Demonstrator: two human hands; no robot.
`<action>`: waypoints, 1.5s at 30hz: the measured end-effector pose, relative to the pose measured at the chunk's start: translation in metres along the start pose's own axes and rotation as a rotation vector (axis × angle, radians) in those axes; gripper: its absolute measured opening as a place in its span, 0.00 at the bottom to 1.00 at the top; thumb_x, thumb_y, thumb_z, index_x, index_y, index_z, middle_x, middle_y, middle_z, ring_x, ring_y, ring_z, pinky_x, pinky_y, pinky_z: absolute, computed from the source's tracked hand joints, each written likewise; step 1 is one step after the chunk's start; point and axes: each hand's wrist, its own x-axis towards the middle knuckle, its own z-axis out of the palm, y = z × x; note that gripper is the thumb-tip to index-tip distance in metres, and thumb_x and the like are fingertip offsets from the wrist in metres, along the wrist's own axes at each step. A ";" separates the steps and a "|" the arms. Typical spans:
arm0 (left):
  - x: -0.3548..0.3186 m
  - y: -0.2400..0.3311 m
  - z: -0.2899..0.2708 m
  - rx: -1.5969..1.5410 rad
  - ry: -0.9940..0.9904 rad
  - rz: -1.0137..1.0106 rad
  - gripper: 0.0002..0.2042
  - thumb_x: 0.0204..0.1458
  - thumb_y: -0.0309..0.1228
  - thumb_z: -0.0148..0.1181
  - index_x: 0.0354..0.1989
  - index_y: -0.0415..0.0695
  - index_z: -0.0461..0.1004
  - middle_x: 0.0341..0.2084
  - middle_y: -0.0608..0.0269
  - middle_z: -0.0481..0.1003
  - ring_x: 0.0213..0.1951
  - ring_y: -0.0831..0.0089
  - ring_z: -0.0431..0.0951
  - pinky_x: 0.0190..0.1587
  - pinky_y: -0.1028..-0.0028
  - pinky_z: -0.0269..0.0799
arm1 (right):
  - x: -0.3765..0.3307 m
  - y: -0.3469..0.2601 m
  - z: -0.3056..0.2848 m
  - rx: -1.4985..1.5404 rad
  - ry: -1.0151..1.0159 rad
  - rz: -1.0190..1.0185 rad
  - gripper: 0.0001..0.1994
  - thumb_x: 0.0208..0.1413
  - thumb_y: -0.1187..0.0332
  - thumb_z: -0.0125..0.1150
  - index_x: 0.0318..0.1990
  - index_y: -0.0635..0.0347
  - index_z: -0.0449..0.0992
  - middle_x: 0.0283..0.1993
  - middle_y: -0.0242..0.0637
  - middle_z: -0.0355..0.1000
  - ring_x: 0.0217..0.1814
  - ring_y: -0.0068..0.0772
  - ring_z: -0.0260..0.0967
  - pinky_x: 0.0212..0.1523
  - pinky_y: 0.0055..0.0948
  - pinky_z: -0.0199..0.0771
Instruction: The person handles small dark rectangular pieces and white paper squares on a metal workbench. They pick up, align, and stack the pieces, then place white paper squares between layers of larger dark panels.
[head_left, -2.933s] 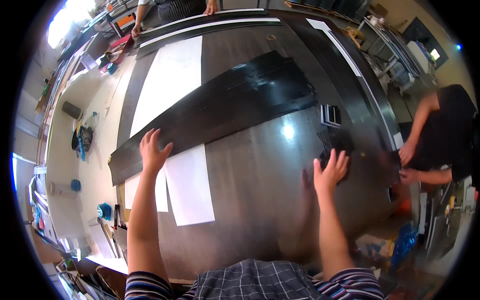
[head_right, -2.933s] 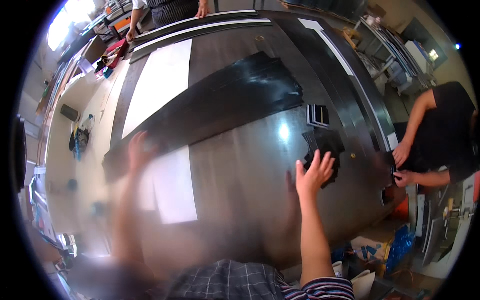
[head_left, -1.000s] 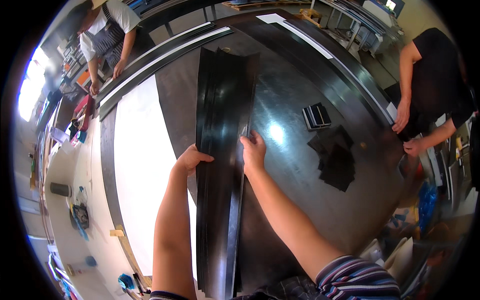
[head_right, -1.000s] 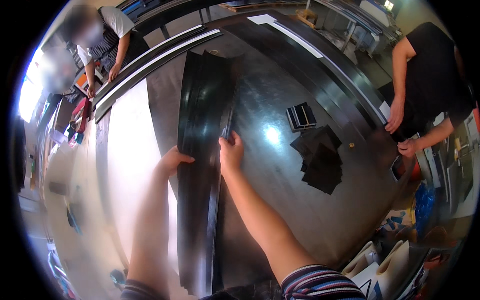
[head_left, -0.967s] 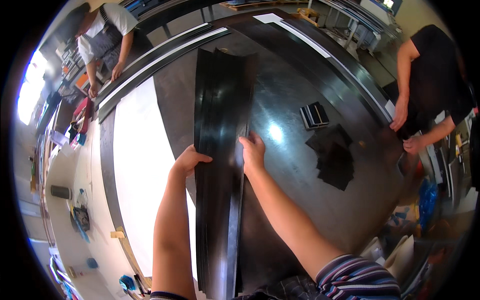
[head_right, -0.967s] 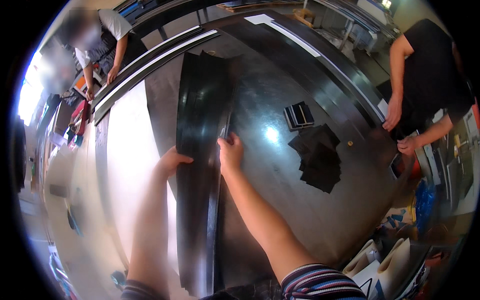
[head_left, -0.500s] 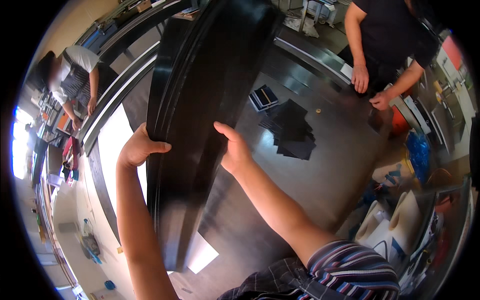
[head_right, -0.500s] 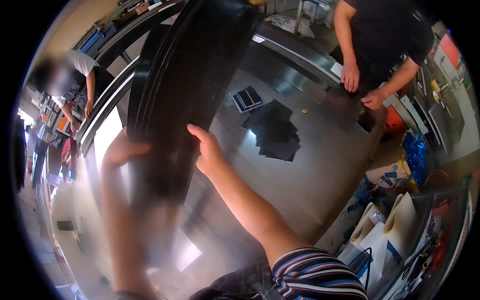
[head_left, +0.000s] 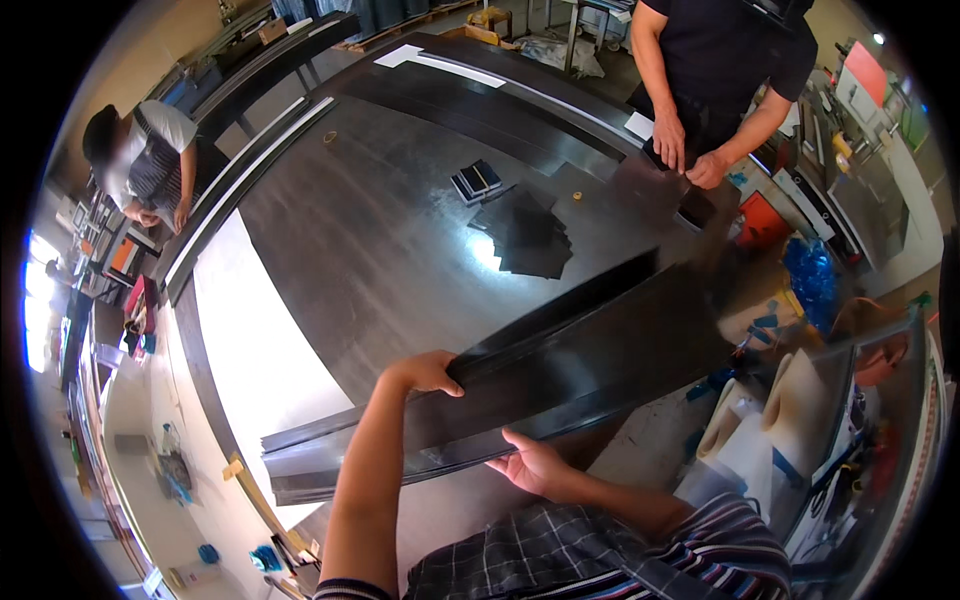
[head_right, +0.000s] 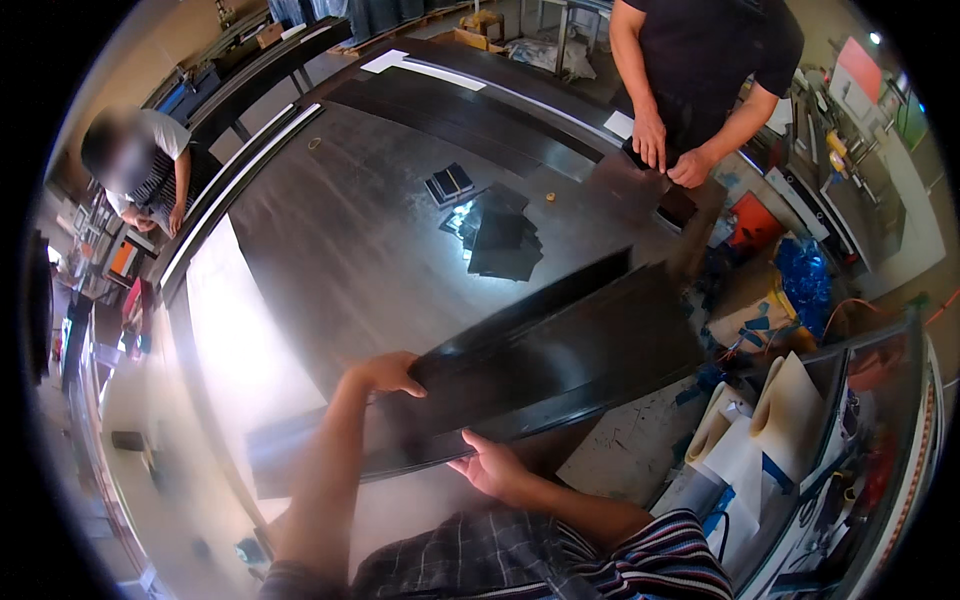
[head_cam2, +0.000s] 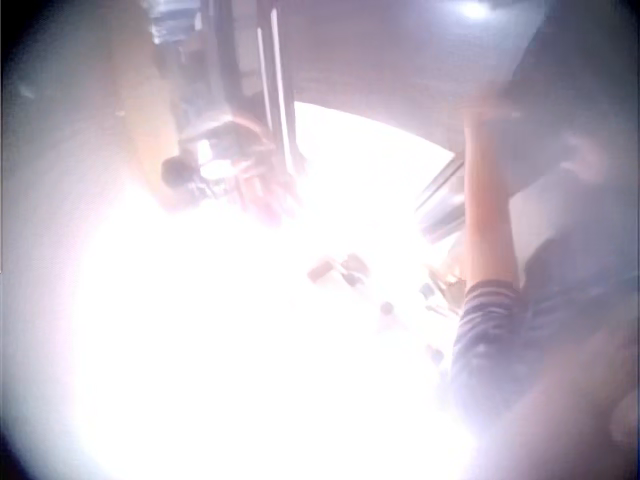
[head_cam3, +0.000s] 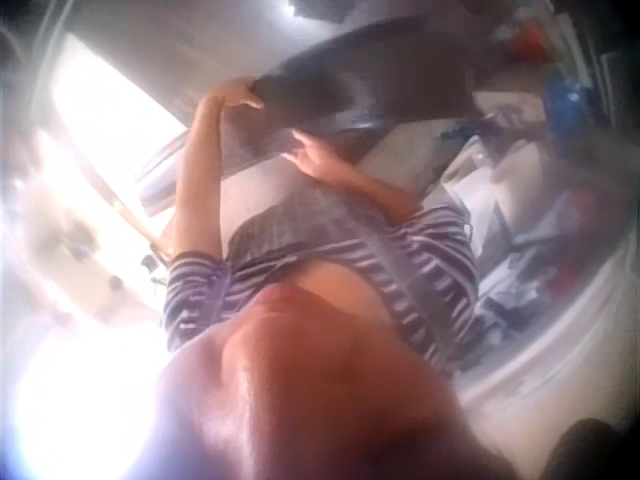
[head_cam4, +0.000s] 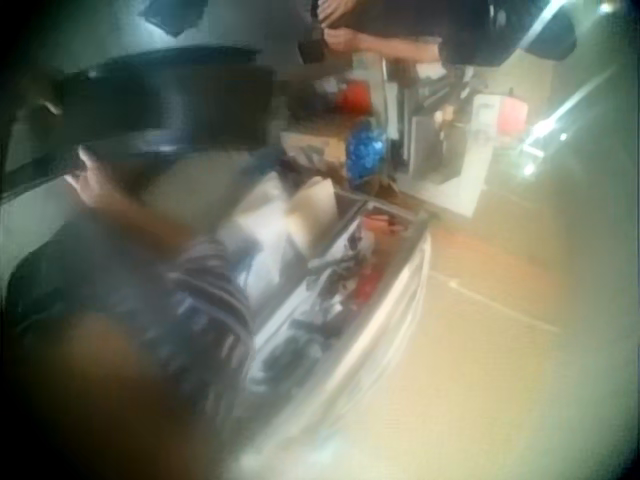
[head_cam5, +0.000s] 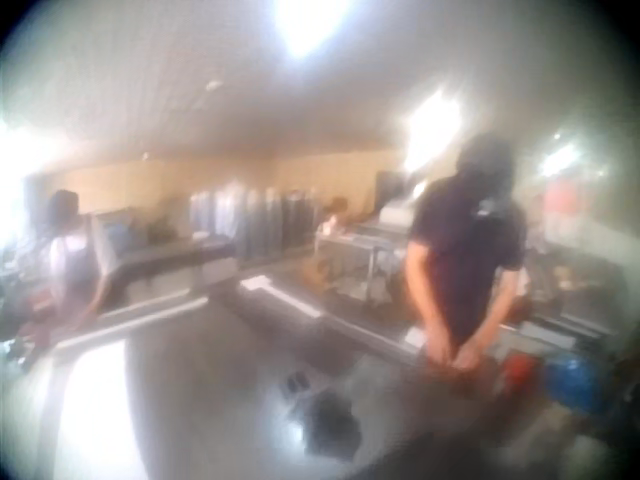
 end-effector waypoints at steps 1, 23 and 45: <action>0.010 -0.022 0.022 0.035 0.024 -0.005 0.24 0.41 0.34 0.70 0.49 0.40 0.76 0.40 0.54 0.80 0.45 0.64 0.77 0.50 0.67 0.69 | 0.010 0.005 -0.020 0.013 0.041 0.052 0.13 0.66 0.65 0.52 0.54 0.60 0.68 0.57 0.39 0.69 0.59 0.39 0.65 0.64 0.46 0.63; -0.045 -0.042 0.135 0.175 1.038 -0.159 0.31 0.44 0.23 0.54 0.62 0.48 0.64 0.50 0.55 0.71 0.53 0.53 0.69 0.59 0.53 0.60 | 0.054 0.003 -0.005 -0.539 0.170 0.242 0.17 0.62 0.55 0.58 0.45 0.60 0.73 0.46 0.40 0.77 0.48 0.37 0.76 0.50 0.38 0.76; -0.043 0.015 0.210 0.300 0.842 -0.335 0.41 0.40 0.59 0.67 0.66 0.63 0.63 0.70 0.59 0.54 0.71 0.53 0.50 0.68 0.42 0.45 | 0.186 -0.331 0.153 -2.690 0.434 -0.617 0.43 0.50 0.48 0.66 0.72 0.38 0.51 0.77 0.43 0.40 0.78 0.52 0.37 0.68 0.60 0.52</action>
